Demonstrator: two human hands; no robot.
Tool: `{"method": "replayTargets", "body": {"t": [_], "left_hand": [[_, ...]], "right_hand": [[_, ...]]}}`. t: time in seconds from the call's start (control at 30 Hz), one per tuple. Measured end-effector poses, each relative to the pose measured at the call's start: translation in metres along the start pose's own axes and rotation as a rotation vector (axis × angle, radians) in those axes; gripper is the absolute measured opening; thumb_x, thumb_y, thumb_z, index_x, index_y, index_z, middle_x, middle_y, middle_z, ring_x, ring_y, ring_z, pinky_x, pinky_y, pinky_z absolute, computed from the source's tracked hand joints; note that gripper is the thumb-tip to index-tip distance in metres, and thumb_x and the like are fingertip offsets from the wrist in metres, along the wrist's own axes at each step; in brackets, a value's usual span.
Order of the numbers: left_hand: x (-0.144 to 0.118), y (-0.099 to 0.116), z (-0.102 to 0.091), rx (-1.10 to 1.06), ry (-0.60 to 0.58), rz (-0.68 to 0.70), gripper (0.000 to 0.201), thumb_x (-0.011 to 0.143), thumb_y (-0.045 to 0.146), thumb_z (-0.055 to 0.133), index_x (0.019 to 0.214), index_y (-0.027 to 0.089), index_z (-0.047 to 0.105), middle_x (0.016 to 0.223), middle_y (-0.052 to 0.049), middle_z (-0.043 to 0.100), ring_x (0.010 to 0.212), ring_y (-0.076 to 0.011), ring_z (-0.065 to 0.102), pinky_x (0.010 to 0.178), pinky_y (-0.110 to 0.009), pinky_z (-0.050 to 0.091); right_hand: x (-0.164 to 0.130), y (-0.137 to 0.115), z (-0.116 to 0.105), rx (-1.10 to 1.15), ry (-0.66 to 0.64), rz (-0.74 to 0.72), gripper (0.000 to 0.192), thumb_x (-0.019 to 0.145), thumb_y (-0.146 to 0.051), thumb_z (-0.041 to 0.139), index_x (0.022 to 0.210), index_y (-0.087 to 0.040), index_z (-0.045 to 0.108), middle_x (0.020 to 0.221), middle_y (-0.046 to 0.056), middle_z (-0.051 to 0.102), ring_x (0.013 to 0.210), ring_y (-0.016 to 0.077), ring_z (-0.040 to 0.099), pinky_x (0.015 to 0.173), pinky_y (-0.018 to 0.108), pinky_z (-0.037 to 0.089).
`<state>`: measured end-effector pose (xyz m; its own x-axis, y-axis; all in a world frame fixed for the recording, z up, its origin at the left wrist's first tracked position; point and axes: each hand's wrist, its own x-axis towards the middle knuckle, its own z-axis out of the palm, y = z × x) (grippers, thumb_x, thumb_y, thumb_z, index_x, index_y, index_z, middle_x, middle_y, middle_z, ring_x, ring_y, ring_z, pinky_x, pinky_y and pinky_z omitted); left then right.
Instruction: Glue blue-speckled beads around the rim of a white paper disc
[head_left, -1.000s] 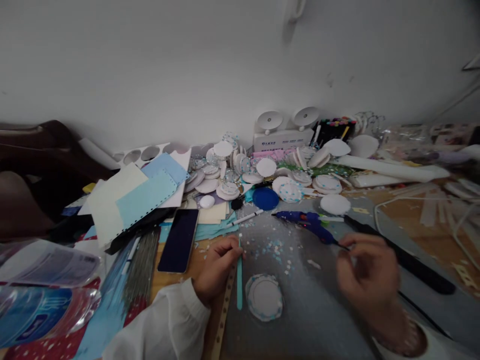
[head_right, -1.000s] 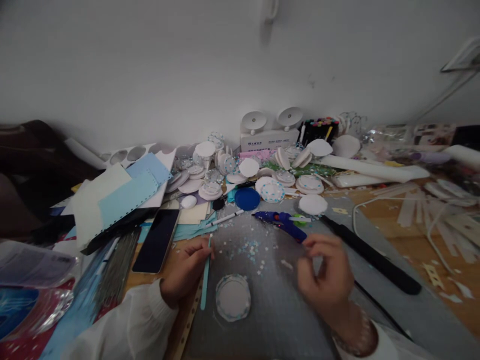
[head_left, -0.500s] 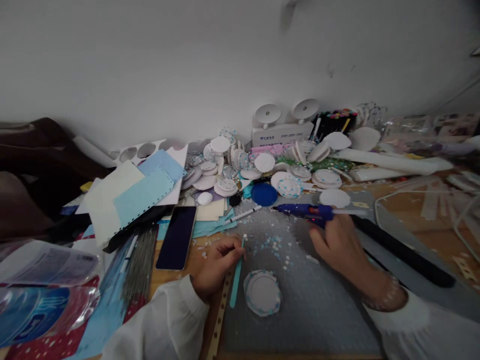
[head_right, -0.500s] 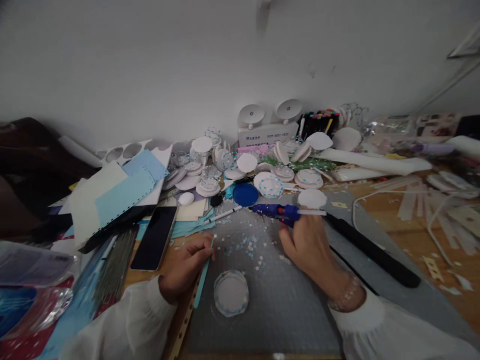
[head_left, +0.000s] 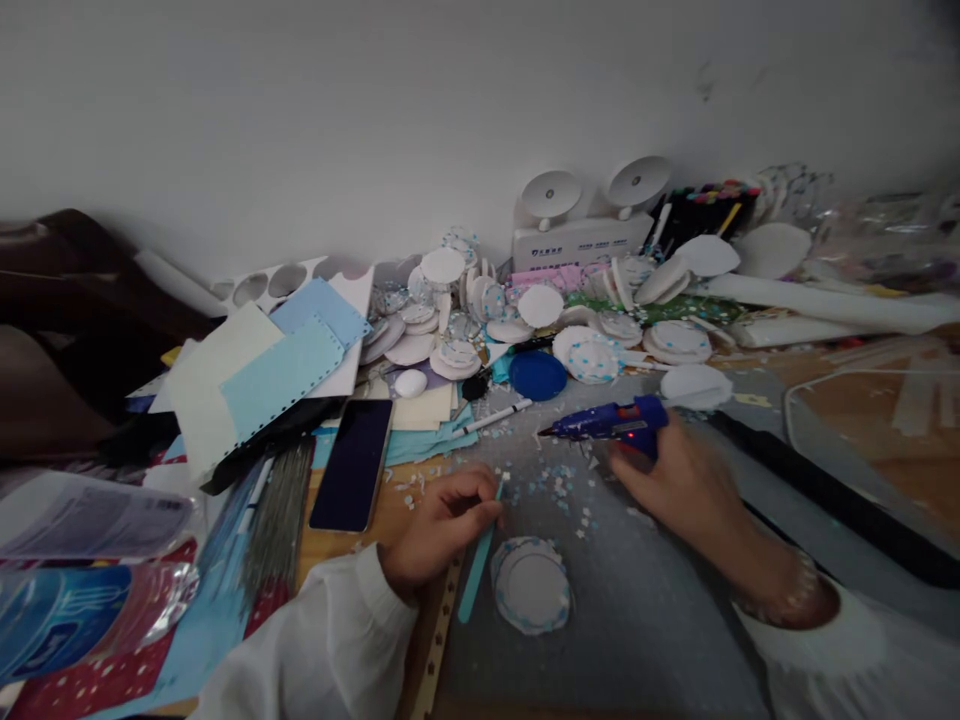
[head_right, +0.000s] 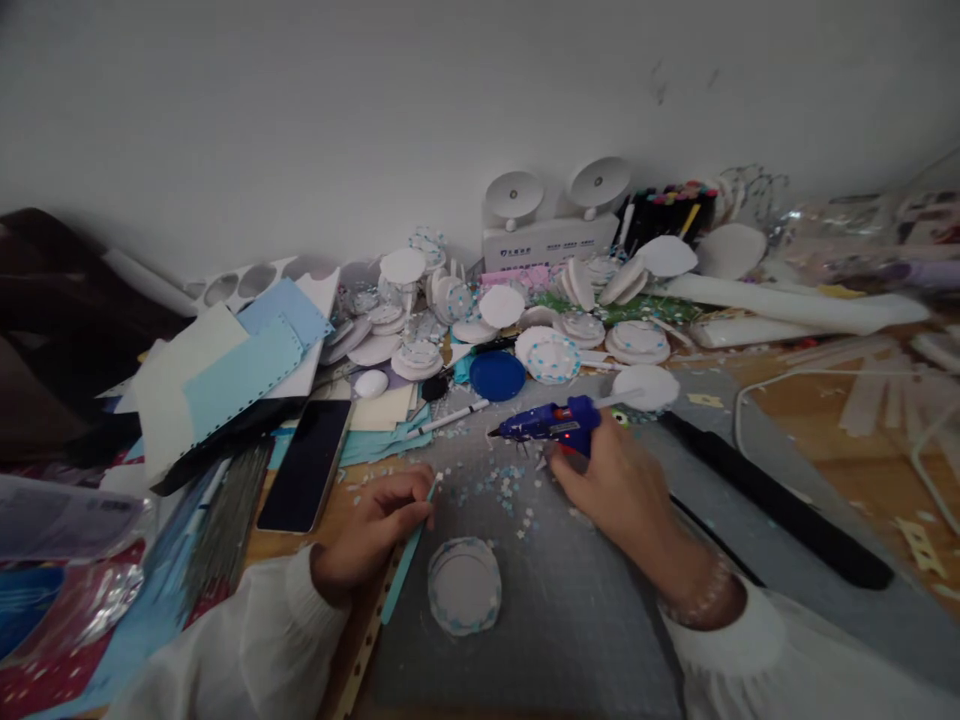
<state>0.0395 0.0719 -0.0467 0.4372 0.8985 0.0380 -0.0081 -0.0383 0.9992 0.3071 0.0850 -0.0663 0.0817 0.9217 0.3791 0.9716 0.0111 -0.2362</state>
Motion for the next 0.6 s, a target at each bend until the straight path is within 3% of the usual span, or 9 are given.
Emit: {"method": "replayTargets", "body": {"t": [0.2, 0.43, 0.6], "left_hand": [[0.001, 0.000, -0.001, 0.048, -0.008, 0.009, 0.039, 0.083, 0.043, 0.062, 0.056, 0.015, 0.054, 0.064, 0.000, 0.046, 0.065, -0.0137, 0.045, 0.064, -0.025, 0.036], [0.000, -0.007, -0.002, -0.001, -0.012, 0.019, 0.037, 0.086, 0.039, 0.061, 0.059, 0.014, 0.055, 0.067, 0.000, 0.046, 0.068, -0.0129, 0.045, 0.066, -0.024, 0.035], [-0.001, -0.008, -0.002, 0.002, 0.024, 0.016, 0.037, 0.088, 0.043, 0.058, 0.064, 0.015, 0.056, 0.070, 0.000, 0.048, 0.071, -0.0131, 0.046, 0.069, -0.024, 0.036]], "right_hand": [[0.003, 0.007, -0.010, -0.157, -0.028, -0.096, 0.018, 0.081, -0.034, 0.051, 0.084, -0.017, 0.051, 0.076, 0.012, 0.061, 0.069, 0.0282, 0.060, 0.057, 0.035, 0.041], [0.003, 0.005, -0.020, -0.192, -0.029, 0.075, 0.025, 0.079, -0.038, 0.055, 0.087, -0.015, 0.054, 0.079, 0.016, 0.062, 0.071, 0.0291, 0.062, 0.058, 0.035, 0.042], [-0.006, 0.004, -0.002, -0.059, 0.073, -0.108, 0.031, 0.084, -0.042, 0.050, 0.095, -0.013, 0.056, 0.078, 0.014, 0.063, 0.071, 0.0300, 0.062, 0.061, 0.038, 0.047]]}}
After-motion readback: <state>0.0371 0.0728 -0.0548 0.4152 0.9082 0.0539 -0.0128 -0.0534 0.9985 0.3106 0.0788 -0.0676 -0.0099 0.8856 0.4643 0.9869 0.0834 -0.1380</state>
